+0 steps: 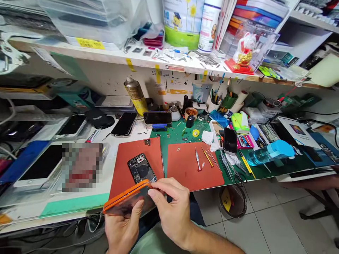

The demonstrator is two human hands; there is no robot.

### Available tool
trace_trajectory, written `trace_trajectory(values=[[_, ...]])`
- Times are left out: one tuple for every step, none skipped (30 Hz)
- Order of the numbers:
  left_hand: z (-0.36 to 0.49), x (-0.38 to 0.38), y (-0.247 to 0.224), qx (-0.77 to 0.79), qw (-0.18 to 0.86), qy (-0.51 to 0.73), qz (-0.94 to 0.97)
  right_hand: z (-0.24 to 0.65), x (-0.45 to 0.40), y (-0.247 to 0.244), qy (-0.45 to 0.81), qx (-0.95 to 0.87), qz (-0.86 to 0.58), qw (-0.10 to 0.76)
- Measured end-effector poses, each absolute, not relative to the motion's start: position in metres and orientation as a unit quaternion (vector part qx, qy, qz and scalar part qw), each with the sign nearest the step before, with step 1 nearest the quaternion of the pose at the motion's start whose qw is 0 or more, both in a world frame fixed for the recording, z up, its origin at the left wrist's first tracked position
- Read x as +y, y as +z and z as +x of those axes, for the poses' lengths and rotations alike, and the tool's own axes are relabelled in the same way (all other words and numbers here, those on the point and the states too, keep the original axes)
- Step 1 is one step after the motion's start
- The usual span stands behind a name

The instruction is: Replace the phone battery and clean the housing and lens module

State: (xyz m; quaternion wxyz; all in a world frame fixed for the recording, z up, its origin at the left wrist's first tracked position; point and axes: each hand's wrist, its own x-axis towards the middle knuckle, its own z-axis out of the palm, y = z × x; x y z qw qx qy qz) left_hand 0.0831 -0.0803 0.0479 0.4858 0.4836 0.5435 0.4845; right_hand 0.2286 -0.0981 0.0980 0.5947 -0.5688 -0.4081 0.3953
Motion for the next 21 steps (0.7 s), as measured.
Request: trace_trajectory(values=[[0.084, -0.08, 0.049, 0.541, 0.487, 0.493, 0.477, 0.228, -0.098, 0.1, 0.386, -0.42, -0.566, 0.595], [0.085, -0.079, 0.05, 0.539, 0.483, 0.5, 0.475, 0.228, -0.098, 0.1, 0.377, -0.433, -0.564, 0.594], [0.085, -0.078, 0.051, 0.539, 0.473, 0.506, 0.479, 0.228, -0.098, 0.101, 0.368, -0.446, -0.563, 0.591], [0.085, -0.078, 0.051, 0.541, 0.46, 0.512, 0.483, 0.228, -0.098, 0.1, 0.358, -0.459, -0.563, 0.586], [0.085, -0.077, 0.05, 0.543, 0.447, 0.518, 0.486, 0.228, -0.099, 0.099, 0.35, -0.471, -0.565, 0.58], [0.085, -0.077, 0.05, 0.544, 0.441, 0.522, 0.486, 0.229, -0.099, 0.097, 0.346, -0.48, -0.567, 0.574], [0.084, -0.076, 0.049, 0.544, 0.441, 0.525, 0.484, 0.23, -0.1, 0.095, 0.346, -0.485, -0.568, 0.567], [0.085, -0.076, 0.048, 0.542, 0.446, 0.526, 0.48, 0.231, -0.101, 0.093, 0.351, -0.488, -0.57, 0.56], [0.085, -0.076, 0.047, 0.541, 0.451, 0.525, 0.478, 0.233, -0.102, 0.091, 0.357, -0.489, -0.572, 0.553], [0.086, -0.076, 0.046, 0.544, 0.453, 0.52, 0.479, 0.235, -0.104, 0.089, 0.365, -0.488, -0.574, 0.547], [0.087, -0.075, 0.047, 0.549, 0.447, 0.514, 0.484, 0.237, -0.105, 0.088, 0.372, -0.488, -0.575, 0.541], [0.088, -0.075, 0.047, 0.558, 0.432, 0.512, 0.49, 0.238, -0.106, 0.087, 0.376, -0.487, -0.578, 0.536], [0.089, -0.074, 0.048, 0.57, 0.408, 0.511, 0.497, 0.239, -0.108, 0.086, 0.378, -0.487, -0.582, 0.531], [0.09, -0.073, 0.049, 0.585, 0.38, 0.508, 0.505, 0.239, -0.109, 0.086, 0.378, -0.489, -0.587, 0.524], [0.091, -0.072, 0.05, 0.601, 0.351, 0.503, 0.511, 0.239, -0.11, 0.086, 0.375, -0.492, -0.593, 0.516], [0.09, -0.07, 0.051, 0.617, 0.324, 0.499, 0.515, 0.239, -0.112, 0.086, 0.371, -0.496, -0.599, 0.507], [0.089, -0.068, 0.052, 0.63, 0.31, 0.491, 0.516, 0.239, -0.113, 0.085, 0.365, -0.501, -0.606, 0.498], [0.085, -0.066, 0.052, 0.637, 0.308, 0.484, 0.515, 0.239, -0.114, 0.085, 0.361, -0.507, -0.611, 0.489], [0.081, -0.063, 0.05, 0.638, 0.317, 0.479, 0.513, 0.242, -0.115, 0.084, 0.356, -0.514, -0.616, 0.479], [0.075, -0.06, 0.048, 0.634, 0.337, 0.474, 0.51, 0.247, -0.116, 0.083, 0.343, -0.519, -0.632, 0.463], [0.067, -0.057, 0.043, 0.625, 0.366, 0.466, 0.508, 0.256, -0.117, 0.081, 0.319, -0.518, -0.658, 0.443]])
